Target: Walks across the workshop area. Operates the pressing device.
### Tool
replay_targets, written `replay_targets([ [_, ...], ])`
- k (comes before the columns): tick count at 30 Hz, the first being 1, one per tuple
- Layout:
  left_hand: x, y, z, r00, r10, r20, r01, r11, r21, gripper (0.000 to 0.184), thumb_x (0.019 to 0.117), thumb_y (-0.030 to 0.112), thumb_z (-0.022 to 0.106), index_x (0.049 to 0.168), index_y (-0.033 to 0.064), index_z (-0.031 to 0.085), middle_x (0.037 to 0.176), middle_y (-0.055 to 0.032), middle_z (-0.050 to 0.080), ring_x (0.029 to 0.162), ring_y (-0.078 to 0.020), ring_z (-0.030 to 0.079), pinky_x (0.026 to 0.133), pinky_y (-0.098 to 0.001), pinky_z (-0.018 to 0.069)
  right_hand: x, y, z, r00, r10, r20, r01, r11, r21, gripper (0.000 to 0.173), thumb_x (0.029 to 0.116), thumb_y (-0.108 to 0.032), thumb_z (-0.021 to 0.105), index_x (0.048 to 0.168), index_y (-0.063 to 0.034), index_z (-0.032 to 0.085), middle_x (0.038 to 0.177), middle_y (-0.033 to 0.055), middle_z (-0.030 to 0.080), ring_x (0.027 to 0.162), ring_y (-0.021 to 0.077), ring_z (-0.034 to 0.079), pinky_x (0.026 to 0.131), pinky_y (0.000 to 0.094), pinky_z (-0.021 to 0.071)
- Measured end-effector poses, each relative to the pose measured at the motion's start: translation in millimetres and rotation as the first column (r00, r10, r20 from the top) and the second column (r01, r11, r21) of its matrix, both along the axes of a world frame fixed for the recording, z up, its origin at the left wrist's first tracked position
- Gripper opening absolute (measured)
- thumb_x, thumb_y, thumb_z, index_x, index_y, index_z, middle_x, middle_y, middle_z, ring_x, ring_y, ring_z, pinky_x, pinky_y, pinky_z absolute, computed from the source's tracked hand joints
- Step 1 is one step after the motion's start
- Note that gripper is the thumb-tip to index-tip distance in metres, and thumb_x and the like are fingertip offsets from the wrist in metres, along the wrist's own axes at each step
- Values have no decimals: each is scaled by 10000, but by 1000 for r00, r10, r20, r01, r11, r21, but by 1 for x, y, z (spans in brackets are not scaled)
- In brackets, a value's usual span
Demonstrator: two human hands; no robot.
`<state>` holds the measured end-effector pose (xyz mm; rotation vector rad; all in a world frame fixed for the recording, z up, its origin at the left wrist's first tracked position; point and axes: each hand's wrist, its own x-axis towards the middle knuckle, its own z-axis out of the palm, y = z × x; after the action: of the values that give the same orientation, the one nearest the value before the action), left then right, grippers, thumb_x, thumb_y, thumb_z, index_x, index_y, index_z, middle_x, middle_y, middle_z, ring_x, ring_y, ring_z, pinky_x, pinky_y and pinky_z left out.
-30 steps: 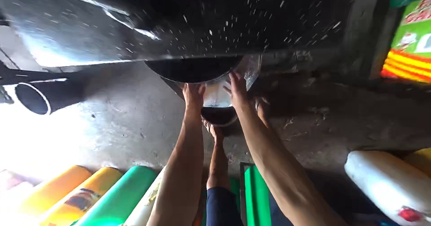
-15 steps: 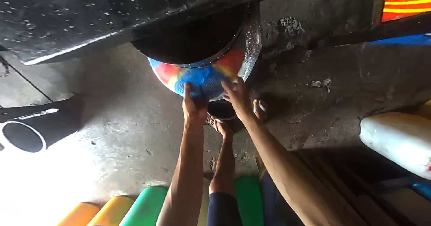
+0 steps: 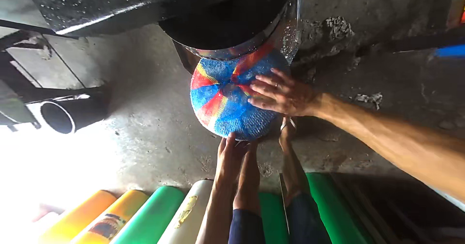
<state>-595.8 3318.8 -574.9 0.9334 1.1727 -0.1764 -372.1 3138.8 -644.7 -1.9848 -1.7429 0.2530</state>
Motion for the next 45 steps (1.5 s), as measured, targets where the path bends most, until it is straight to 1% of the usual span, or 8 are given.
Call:
replay_targets([
  [2, -32, 23, -9, 917, -386, -97, 390, 822, 415, 891, 911, 305, 732, 1556, -1, 198, 1450, -137, 524, 1227, -186, 622, 964, -370, 581, 0, -1, 2, 1000, -6, -31, 6, 1000, -6, 423, 1041, -221, 499, 1450, -296, 579, 1530, 169, 513, 1441, 466, 410, 1142, 731, 296],
  [4, -43, 48, -23, 741, -538, -401, 621, 322, 715, 1172, 768, 406, 872, 1580, -77, 179, 1614, -314, 264, 1478, -378, 360, 1165, -505, 399, 1, -1, 1, 999, -3, -53, 3, 1000, -2, 426, 1036, -220, 507, 1451, -289, 578, 1531, 166, 511, 1443, 466, 405, 1144, 732, 291],
  [7, -13, 77, -46, 585, -610, -534, 520, -224, 825, 1005, 749, 425, 845, 1516, -15, 366, 1555, -435, 254, 1448, -601, 274, 1154, -717, 288, -1, -2, -2, 999, -12, -45, 12, 1000, 2, 474, 990, -230, 582, 1464, -210, 566, 1528, 183, 506, 1443, 457, 409, 1151, 716, 293],
  [11, 43, 113, -52, 227, -802, -553, 347, -464, 815, 762, 815, 400, 773, 1497, 216, 486, 1621, -319, 262, 1485, -591, 197, 1152, -773, 195, 13, -2, -13, 999, 20, -44, -22, 999, -41, 796, 745, -351, 819, 1469, -190, 528, 1528, 166, 508, 1447, 438, 408, 1159, 691, 291],
  [21, 110, 129, -51, -94, -933, -347, 520, -343, 782, 862, 702, 524, 805, 1327, -26, 581, 1444, -211, 574, 1388, -372, 514, 1163, -517, 399, 66, 15, -27, 956, 134, -261, -178, 973, -151, 786, 672, -435, 837, 1357, -108, 635, 1323, 137, 667, 1232, 348, 630, 1058, 567, 473],
  [27, 110, 112, -51, 99, -965, -243, 703, -105, 703, 856, 666, 413, 880, 1369, 20, 590, 1297, -184, 667, 1082, -330, 704, 872, -563, 574, 107, 27, -11, 930, 200, -309, -259, 953, -161, 758, 676, -460, 820, 1339, -134, 649, 1191, 98, 713, 1029, 313, 701, 884, 548, 554],
  [38, 90, 95, -83, 336, -938, -85, 822, 248, 513, 753, 703, 448, 840, 1321, 78, 621, 1087, -60, 736, 1028, -113, 704, 916, -394, 578, 88, 9, -44, 952, -45, -303, 39, 999, -26, 781, 726, -753, 641, 1158, -105, 710, 960, 76, 749, 864, 236, 720, 733, 467, 576],
  [45, 71, 66, -118, 628, -719, 297, 703, 688, 179, 636, 704, 50, 840, 1292, 13, 601, 1113, 44, 720, 1039, 31, 662, 962, -202, 550, 94, 21, -41, 940, -36, -339, -54, 966, -252, 710, 666, -751, 695, 1067, -165, 716, 826, 58, 718, 746, 271, 704, 646, 556, 545],
])
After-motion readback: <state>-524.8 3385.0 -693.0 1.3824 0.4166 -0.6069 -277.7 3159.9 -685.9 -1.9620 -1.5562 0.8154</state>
